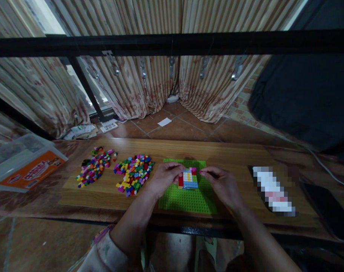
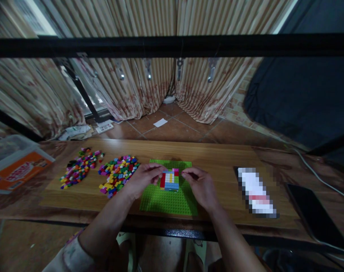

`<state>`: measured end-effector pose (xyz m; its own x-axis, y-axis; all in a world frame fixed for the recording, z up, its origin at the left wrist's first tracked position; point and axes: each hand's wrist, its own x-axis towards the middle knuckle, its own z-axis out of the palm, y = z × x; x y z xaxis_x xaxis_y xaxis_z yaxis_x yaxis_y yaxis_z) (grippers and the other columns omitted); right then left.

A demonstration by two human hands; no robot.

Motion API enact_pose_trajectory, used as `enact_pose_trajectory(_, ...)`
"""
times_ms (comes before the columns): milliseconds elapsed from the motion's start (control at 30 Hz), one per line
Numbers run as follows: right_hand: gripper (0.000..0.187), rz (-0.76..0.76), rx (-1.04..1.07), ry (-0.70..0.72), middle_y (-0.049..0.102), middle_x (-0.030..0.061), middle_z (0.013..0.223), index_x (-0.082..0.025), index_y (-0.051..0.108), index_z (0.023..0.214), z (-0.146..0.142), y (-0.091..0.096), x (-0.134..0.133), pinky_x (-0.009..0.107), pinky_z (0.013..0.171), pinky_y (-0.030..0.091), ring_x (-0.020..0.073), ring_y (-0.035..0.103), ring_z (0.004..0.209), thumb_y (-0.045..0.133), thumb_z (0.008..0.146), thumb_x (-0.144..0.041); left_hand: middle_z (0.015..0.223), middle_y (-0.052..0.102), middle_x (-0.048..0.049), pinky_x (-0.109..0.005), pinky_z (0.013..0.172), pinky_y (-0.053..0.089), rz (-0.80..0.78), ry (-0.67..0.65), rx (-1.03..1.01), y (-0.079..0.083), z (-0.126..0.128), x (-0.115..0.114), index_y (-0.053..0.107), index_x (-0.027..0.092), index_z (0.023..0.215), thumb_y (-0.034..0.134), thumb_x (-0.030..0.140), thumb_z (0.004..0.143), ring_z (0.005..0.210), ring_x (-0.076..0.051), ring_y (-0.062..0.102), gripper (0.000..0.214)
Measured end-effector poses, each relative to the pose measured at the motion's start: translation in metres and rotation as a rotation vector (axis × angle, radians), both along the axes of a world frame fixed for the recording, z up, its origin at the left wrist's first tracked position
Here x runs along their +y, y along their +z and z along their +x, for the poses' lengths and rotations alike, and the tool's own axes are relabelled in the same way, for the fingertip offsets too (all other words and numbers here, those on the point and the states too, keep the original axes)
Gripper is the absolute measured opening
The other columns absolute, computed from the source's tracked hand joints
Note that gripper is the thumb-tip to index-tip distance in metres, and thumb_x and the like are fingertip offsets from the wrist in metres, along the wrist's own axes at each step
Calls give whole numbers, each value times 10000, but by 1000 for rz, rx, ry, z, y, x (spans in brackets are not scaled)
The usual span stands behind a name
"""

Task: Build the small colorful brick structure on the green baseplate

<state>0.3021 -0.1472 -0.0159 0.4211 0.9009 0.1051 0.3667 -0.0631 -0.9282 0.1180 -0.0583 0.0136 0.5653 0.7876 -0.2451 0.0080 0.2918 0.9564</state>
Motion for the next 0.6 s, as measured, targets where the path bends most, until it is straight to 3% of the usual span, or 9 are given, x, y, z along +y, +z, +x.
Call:
enact_pose_trajectory(133,232,-40,28,21,729,39,839,-204,743,822,0,-7,6,345,773,474,203,643,793,685,764,-421,568,545,28,-206,461,297,21,63,35,-6,-1,4,670,121,746,679,331,713,459,-54,414,213)
enact_pose_trajectory(367,249,-11,66,42,733,31,825,-209,746,817,-3,-11,12,345,774,480,201,653,788,714,731,-441,586,576,26,-207,493,327,105,77,119,-17,4,3,683,134,765,624,257,738,480,-67,429,139)
enact_pose_trajectory(600,278,-5,107,24,724,28,765,-203,729,765,-4,-13,17,336,720,492,192,648,723,753,682,-467,660,630,7,-211,536,379,152,47,151,-18,3,2,708,145,819,614,245,755,524,-82,473,151)
